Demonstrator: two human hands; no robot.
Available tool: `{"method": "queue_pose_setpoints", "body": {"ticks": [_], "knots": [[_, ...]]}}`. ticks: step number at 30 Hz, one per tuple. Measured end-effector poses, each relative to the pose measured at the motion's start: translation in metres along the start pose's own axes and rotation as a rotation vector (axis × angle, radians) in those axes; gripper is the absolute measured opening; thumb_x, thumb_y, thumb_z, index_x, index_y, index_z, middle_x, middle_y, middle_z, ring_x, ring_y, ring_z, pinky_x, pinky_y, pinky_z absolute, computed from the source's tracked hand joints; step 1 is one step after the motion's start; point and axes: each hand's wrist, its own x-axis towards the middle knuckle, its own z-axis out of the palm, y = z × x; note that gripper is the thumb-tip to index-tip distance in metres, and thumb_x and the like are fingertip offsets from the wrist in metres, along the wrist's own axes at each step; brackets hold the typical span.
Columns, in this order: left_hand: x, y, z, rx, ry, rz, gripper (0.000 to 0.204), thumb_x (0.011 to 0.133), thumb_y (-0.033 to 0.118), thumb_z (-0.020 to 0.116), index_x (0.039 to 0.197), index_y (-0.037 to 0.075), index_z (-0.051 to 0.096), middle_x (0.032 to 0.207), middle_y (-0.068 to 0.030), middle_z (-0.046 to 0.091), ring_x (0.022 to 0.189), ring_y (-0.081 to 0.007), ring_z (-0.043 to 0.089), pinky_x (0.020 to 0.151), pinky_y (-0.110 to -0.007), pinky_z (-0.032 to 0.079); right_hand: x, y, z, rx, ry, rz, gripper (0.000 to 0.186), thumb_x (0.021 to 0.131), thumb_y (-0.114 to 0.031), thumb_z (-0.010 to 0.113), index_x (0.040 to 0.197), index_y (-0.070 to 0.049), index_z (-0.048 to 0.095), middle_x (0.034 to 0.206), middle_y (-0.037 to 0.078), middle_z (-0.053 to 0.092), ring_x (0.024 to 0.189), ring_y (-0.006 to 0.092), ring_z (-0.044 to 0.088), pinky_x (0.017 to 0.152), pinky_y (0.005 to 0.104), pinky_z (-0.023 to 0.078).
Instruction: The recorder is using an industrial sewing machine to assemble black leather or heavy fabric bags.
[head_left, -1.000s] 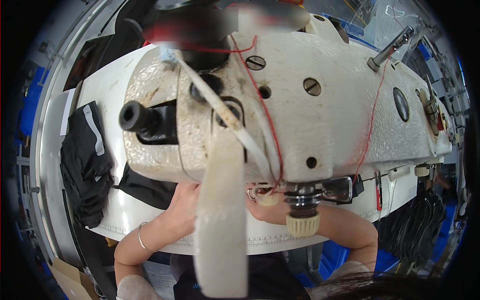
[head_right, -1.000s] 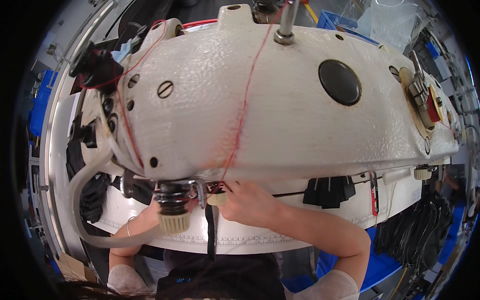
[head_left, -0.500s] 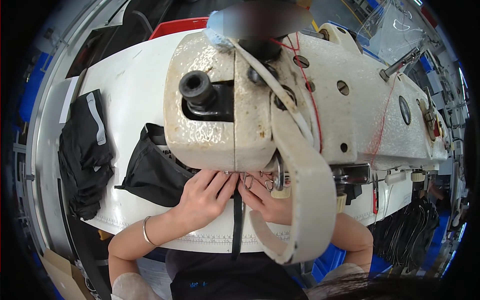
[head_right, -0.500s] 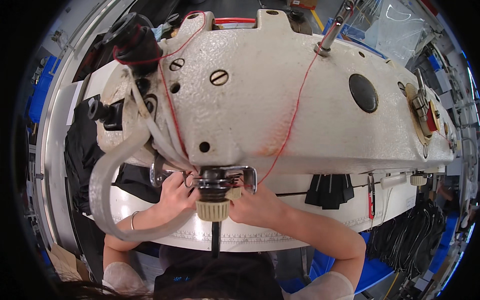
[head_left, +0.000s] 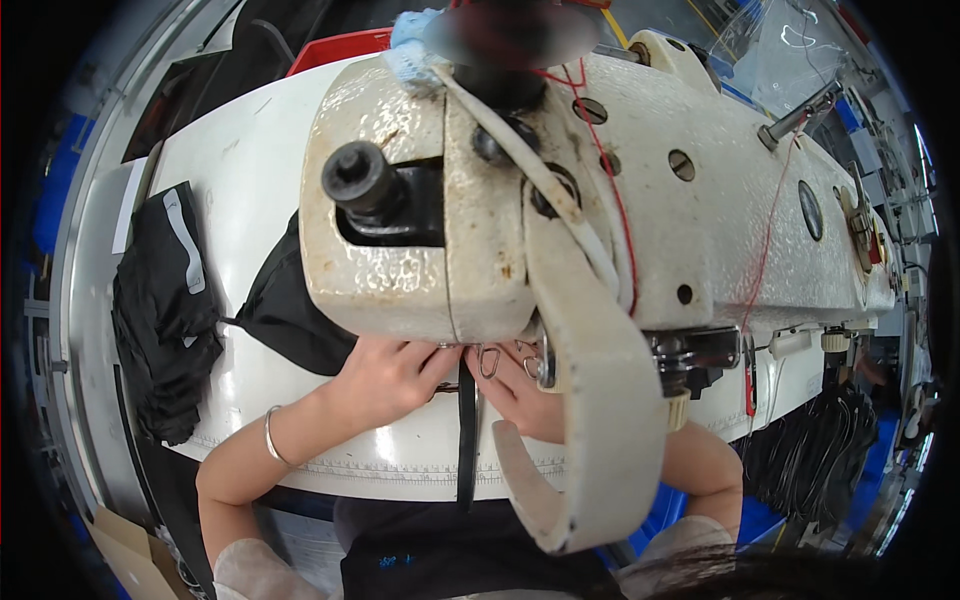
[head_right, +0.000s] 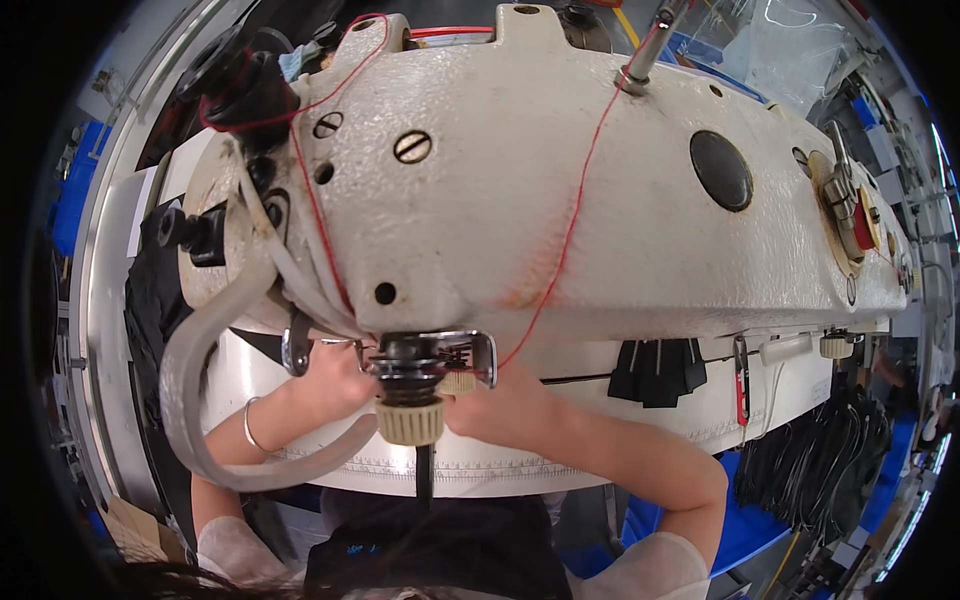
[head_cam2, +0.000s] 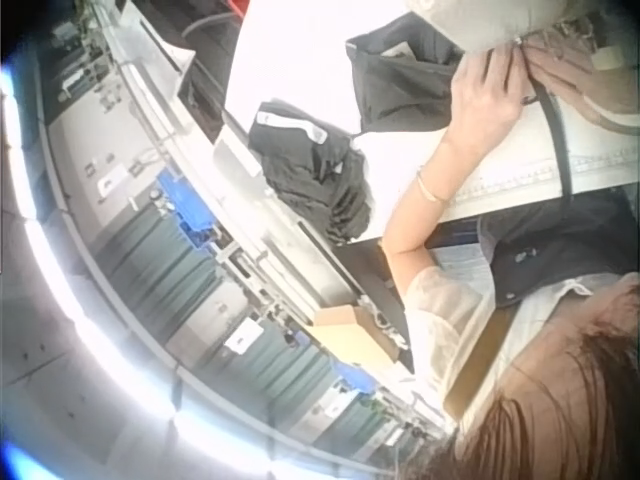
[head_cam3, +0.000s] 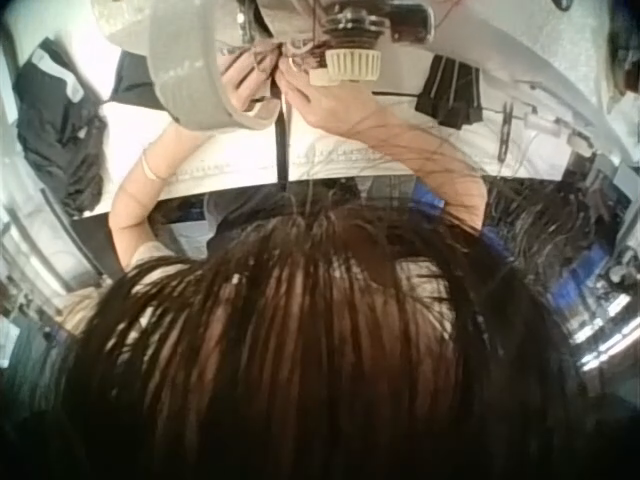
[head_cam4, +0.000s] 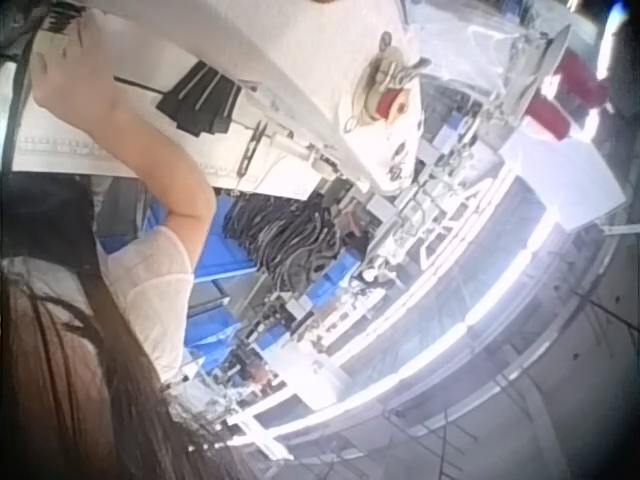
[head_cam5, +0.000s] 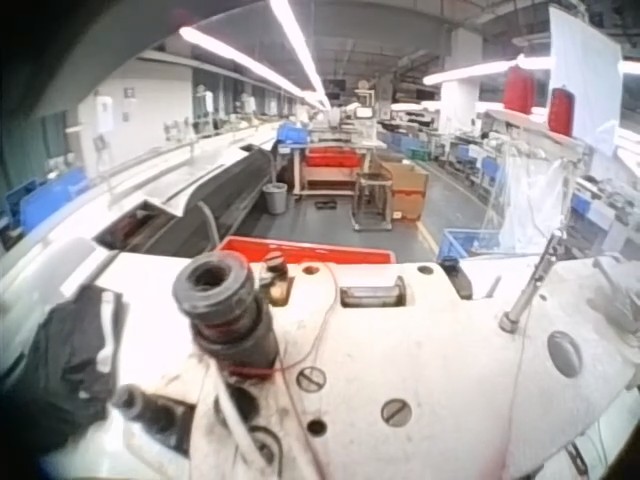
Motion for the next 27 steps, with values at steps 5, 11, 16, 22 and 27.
{"method": "queue_pose_setpoints", "body": {"ticks": [5, 11, 16, 22, 27], "knots": [[-0.009, -0.013, 0.006, -0.023, -0.108, -0.084, 0.023, 0.062, 0.007, 0.062, 0.084, 0.003, 0.067, 0.086, -0.0089, 0.061, 0.084, -0.0275, 0.062, 0.074, -0.04, 0.051, 0.007, 0.009, 0.012, 0.43, 0.008, 0.145, 0.021, 0.081, -0.015, 0.063, 0.101, -0.009, 0.064, 0.099, 0.005, 0.066, 0.094, 0.0191, 0.063, 0.078, 0.0347, 0.051], [-0.003, -0.003, 0.008, 0.041, 0.051, -0.001, 0.024, 0.062, 0.007, 0.063, 0.084, 0.006, 0.068, 0.088, -0.0086, 0.061, 0.087, -0.0254, 0.061, 0.076, -0.04, 0.051, 0.004, 0.002, -0.006, 0.032, -0.033, -0.018, 0.032, 0.084, -0.021, 0.061, 0.114, -0.01, 0.059, 0.112, 0.004, 0.062, 0.106, 0.0178, 0.058, 0.086, 0.0328, 0.048], [-0.007, 0.0, 0.003, 0.1, 0.046, -0.029, 0.026, 0.061, 0.007, 0.062, 0.086, 0.006, 0.068, 0.09, -0.0095, 0.061, 0.089, -0.0262, 0.06, 0.077, -0.041, 0.051, 0.007, 0.003, -0.003, -0.257, 0.035, -0.208, 0.031, 0.077, -0.011, 0.058, 0.105, -0.003, 0.066, 0.102, 0.007, 0.06, 0.087, 0.0172, 0.059, 0.071, 0.0294, 0.05], [-0.003, 0.0, 0.004, 0.069, 0.051, -0.019, 0.027, 0.061, 0.006, 0.062, 0.087, 0.005, 0.068, 0.091, -0.0109, 0.061, 0.088, -0.028, 0.061, 0.076, -0.041, 0.051, 0.015, 0.016, -0.019, -0.6, 0.013, -0.464, 0.031, 0.079, -0.01, 0.057, 0.107, -0.001, 0.065, 0.1, 0.009, 0.06, 0.088, 0.0166, 0.059, 0.072, 0.0298, 0.051], [-0.003, 0.003, 0.007, -0.018, 0.077, -0.079, 0.03, 0.059, 0.006, 0.062, 0.089, 0.004, 0.069, 0.085, -0.009, 0.063, 0.081, -0.0245, 0.063, 0.067, -0.036, 0.052, 0.007, 0.004, -0.004, 0.85, -0.14, 0.247, 0.028, 0.083, -0.01, 0.055, 0.109, -0.001, 0.063, 0.099, 0.008, 0.059, 0.09, 0.0151, 0.059, 0.07, 0.0273, 0.05]]}}
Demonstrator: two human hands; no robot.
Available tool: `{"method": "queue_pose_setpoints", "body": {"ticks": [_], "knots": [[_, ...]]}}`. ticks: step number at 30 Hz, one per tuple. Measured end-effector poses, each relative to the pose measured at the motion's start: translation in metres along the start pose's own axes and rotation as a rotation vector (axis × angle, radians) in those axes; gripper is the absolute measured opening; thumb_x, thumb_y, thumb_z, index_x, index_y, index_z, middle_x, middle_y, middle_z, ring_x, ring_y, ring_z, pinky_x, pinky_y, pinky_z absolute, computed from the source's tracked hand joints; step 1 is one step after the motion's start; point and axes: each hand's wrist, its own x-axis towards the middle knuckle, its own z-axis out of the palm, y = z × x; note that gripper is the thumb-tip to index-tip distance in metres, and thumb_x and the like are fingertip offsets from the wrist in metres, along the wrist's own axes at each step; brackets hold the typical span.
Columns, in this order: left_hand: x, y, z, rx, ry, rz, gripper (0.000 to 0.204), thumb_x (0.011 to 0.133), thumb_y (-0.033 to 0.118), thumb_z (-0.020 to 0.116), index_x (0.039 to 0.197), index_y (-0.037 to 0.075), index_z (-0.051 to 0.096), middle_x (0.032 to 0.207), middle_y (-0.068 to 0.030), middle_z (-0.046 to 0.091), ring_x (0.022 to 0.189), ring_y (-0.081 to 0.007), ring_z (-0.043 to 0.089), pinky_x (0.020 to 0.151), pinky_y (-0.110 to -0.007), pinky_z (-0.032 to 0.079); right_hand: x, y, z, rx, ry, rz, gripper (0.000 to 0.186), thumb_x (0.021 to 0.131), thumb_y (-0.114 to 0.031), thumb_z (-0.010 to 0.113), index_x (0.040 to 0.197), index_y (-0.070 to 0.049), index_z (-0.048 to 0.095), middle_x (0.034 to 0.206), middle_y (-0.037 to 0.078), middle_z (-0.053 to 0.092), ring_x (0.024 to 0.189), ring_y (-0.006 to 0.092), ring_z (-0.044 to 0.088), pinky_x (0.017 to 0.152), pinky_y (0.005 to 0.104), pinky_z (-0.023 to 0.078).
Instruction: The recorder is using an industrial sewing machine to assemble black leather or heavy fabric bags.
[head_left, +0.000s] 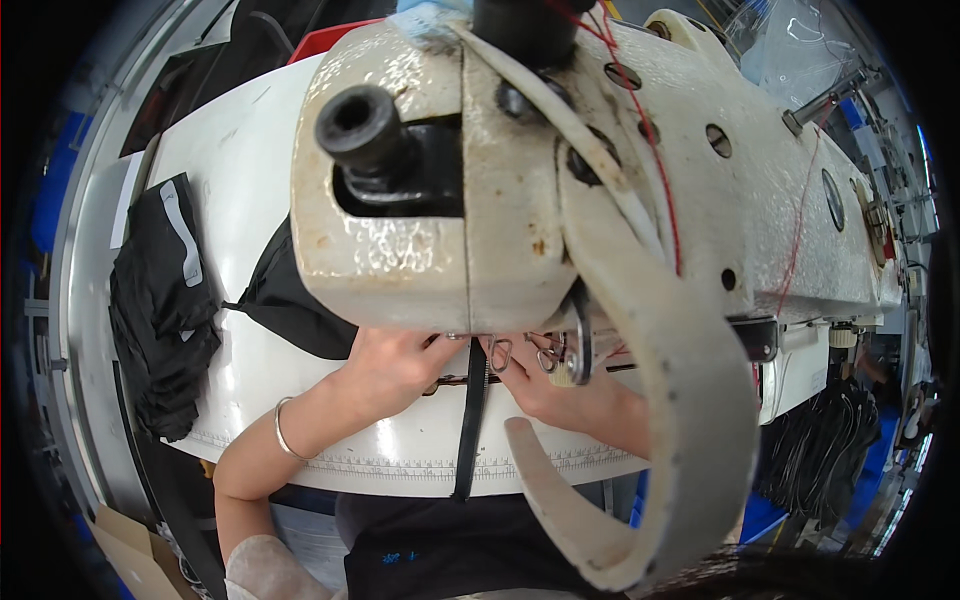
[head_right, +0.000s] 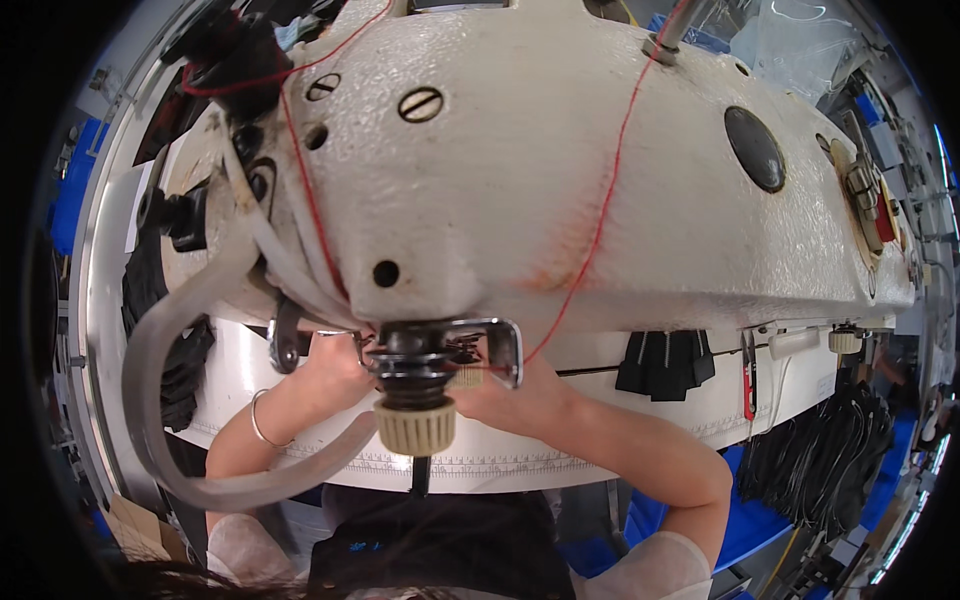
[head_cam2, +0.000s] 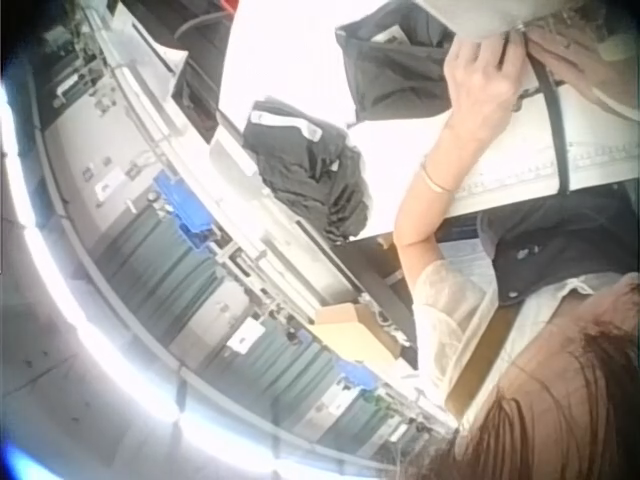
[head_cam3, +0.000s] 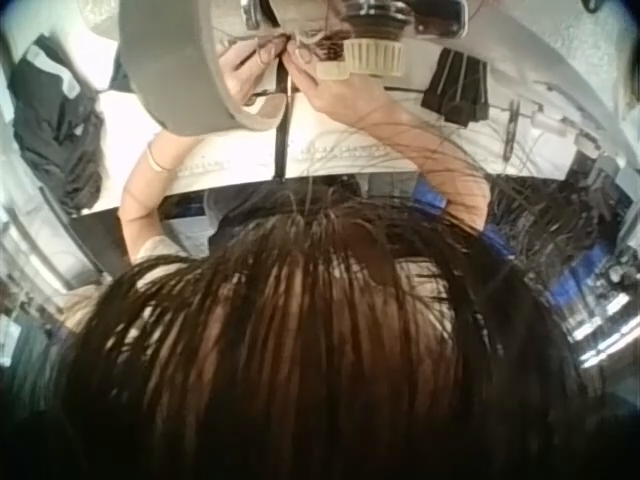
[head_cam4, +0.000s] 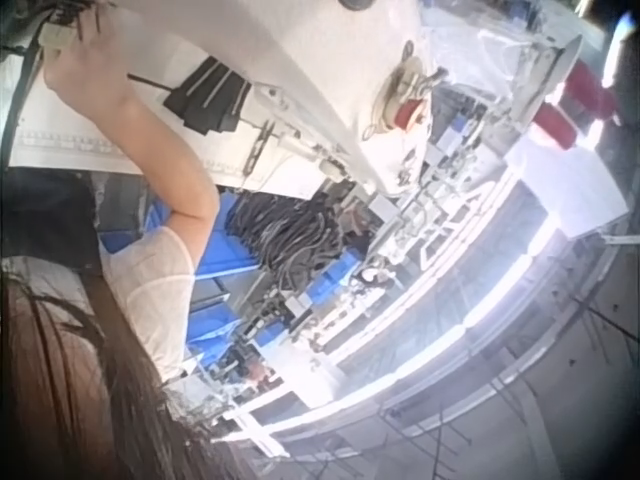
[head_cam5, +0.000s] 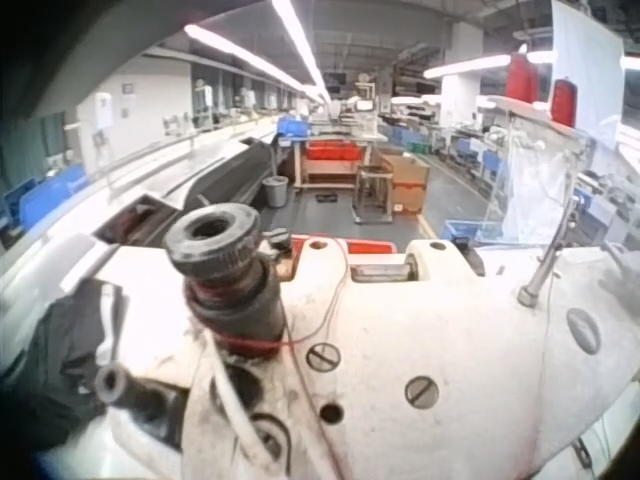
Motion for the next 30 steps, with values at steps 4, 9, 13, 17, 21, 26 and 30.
{"method": "queue_pose_setpoints", "body": {"ticks": [4, 9, 13, 17, 21, 26, 30], "knots": [[-0.004, 0.006, 0.002, -0.126, -0.061, -0.077, 0.029, 0.06, 0.006, 0.062, 0.089, 0.005, 0.07, 0.09, -0.01, 0.065, 0.083, -0.0242, 0.064, 0.067, -0.036, 0.052, -0.005, 0.0, 0.005, 0.058, 0.163, 0.106, 0.028, 0.075, -0.003, 0.06, 0.103, -0.003, 0.062, 0.093, 0.008, 0.065, 0.085, 0.0179, 0.063, 0.072, 0.0317, 0.05], [-0.007, 0.001, 0.006, -0.145, -0.067, -0.103, 0.029, 0.062, 0.006, 0.062, 0.091, 0.005, 0.07, 0.096, -0.012, 0.065, 0.089, -0.0282, 0.063, 0.074, -0.04, 0.051, -0.005, 0.014, 0.016, 0.023, 0.187, 0.156, 0.027, 0.072, -0.003, 0.062, 0.099, -0.004, 0.062, 0.091, 0.01, 0.065, 0.084, 0.0254, 0.064, 0.071, 0.0365, 0.051], [-0.004, -0.004, 0.007, -0.184, -0.08, -0.103, 0.033, 0.064, 0.007, 0.061, 0.095, 0.006, 0.07, 0.099, -0.0123, 0.065, 0.092, -0.0301, 0.062, 0.08, -0.042, 0.051, -0.009, 0.031, 0.02, -0.346, 0.205, -0.073, 0.025, 0.068, -0.005, 0.063, 0.094, -0.006, 0.062, 0.087, 0.008, 0.062, 0.081, 0.024, 0.061, 0.067, 0.0357, 0.049], [-0.011, -0.008, 0.015, -0.171, -0.057, -0.128, 0.033, 0.064, 0.008, 0.06, 0.096, 0.005, 0.069, 0.099, -0.0129, 0.065, 0.094, -0.0309, 0.062, 0.083, -0.044, 0.05, -0.011, 0.047, 0.023, -0.699, 0.218, -0.318, 0.023, 0.065, -0.008, 0.063, 0.088, -0.007, 0.062, 0.084, 0.006, 0.059, 0.079, 0.0225, 0.059, 0.063, 0.035, 0.047], [0.0, -0.012, 0.011, -0.031, -0.012, 0.009, 0.032, 0.064, 0.007, 0.06, 0.095, 0.004, 0.069, 0.097, -0.0128, 0.065, 0.094, -0.0315, 0.061, 0.082, -0.045, 0.05, -0.017, 0.049, 0.013, -0.988, 0.216, -0.492, 0.022, 0.062, -0.01, 0.064, 0.084, -0.008, 0.062, 0.081, 0.005, 0.057, 0.077, 0.0214, 0.057, 0.061, 0.0344, 0.045], [0.008, -0.005, -0.001, 0.039, 0.002, -0.002, 0.026, 0.062, 0.004, 0.062, 0.088, 0.001, 0.068, 0.09, -0.0115, 0.063, 0.088, -0.0295, 0.061, 0.075, -0.042, 0.049, -0.013, 0.044, 0.004, -0.912, 0.279, -0.406, 0.018, 0.049, -0.012, 0.062, 0.067, -0.01, 0.061, 0.076, 0.003, 0.052, 0.076, 0.0195, 0.052, 0.058, 0.0318, 0.043], [0.013, 0.016, -0.015, 0.125, -0.005, -0.064, 0.024, 0.063, 0.004, 0.06, 0.086, -0.001, 0.064, 0.087, -0.0101, 0.058, 0.089, -0.0252, 0.057, 0.079, -0.038, 0.047, -0.001, 0.031, -0.008, -0.84, 0.174, -0.405, 0.019, 0.054, -0.015, 0.061, 0.071, -0.009, 0.065, 0.074, 0.004, 0.056, 0.074, 0.0186, 0.053, 0.061, 0.0298, 0.045]]}}
